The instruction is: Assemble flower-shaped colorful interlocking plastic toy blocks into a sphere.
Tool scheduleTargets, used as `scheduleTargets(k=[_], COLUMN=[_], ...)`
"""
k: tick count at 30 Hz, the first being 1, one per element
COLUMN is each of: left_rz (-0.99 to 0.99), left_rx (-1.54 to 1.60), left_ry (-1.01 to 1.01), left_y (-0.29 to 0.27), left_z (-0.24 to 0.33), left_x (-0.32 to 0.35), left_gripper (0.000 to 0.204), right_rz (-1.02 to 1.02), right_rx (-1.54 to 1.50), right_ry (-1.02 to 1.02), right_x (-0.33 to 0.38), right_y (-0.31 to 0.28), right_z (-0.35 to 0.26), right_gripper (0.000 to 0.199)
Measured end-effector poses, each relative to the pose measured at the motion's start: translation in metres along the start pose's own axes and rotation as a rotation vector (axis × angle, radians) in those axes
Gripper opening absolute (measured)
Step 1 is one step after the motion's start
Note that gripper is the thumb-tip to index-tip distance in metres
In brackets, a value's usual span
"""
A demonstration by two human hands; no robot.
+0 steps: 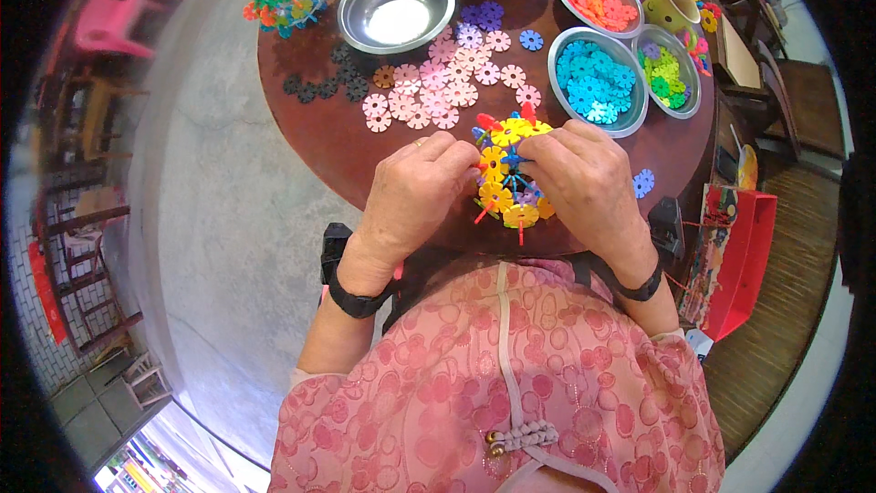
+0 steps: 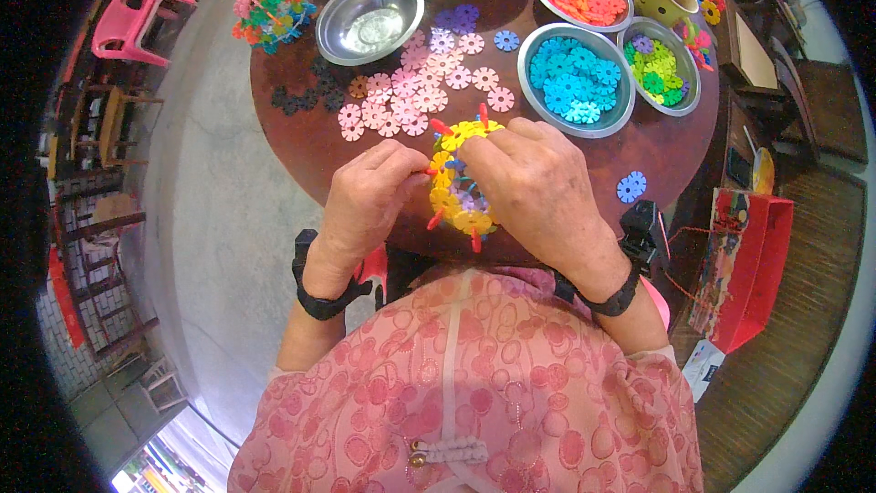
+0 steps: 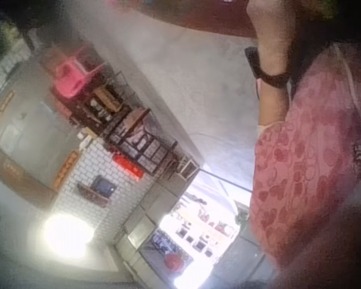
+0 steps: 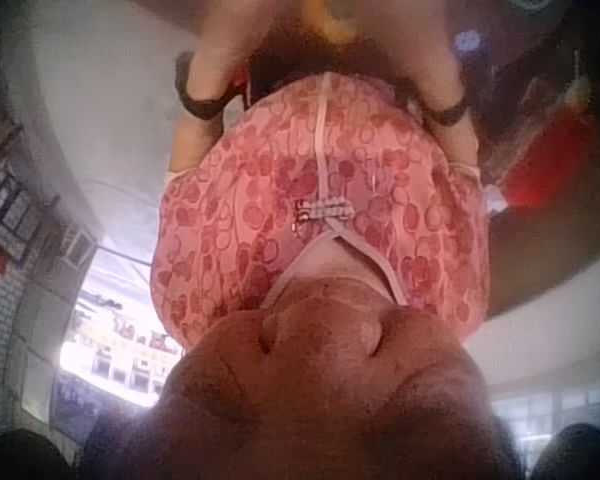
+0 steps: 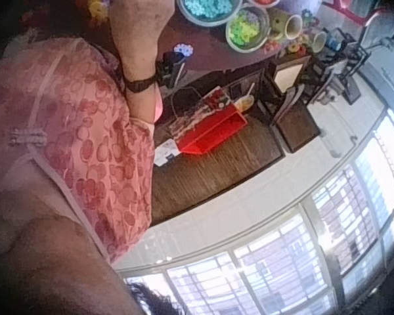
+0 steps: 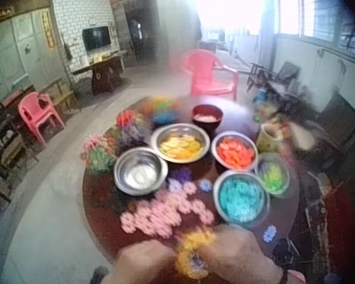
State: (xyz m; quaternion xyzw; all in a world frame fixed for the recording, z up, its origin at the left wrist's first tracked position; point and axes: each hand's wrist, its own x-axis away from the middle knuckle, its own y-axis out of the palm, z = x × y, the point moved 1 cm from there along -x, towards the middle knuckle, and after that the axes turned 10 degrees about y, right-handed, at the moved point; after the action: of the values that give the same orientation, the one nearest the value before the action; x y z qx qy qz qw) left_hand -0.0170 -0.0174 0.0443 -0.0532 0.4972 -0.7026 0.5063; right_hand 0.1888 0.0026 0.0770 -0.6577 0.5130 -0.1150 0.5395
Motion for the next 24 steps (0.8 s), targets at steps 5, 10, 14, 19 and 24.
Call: scheduleTargets(k=[5,10,14,19,24], left_rz=[-0.039,-0.03,0.048,0.078,0.076], left_rx=[0.012,0.018,0.035,0.078,0.049], left_ry=[-0.026,-0.042,0.017,0.057,0.068], left_y=[-0.001,0.001,0.008,0.015,0.016], left_z=[0.003,0.002,0.001,0.002,0.005], left_x=[-0.001,0.001,0.003,0.004,0.002], left_gripper=[0.018,0.017,0.013,0.011,0.011], right_rz=[0.016,0.026,0.036,-0.029,-0.1], right_rx=[-0.015,-0.018,-0.036,-0.038,-0.017], right_ry=[0.007,-0.01,0.007,0.027,0.011], right_x=[0.002,0.002,0.007,0.008,0.006], right_y=[0.001,0.001,0.003,-0.001,-0.008], right_z=[-0.002,-0.002,-0.001,-0.001,-0.001], right_gripper=[0.016,0.015,0.014,0.015,0.016])
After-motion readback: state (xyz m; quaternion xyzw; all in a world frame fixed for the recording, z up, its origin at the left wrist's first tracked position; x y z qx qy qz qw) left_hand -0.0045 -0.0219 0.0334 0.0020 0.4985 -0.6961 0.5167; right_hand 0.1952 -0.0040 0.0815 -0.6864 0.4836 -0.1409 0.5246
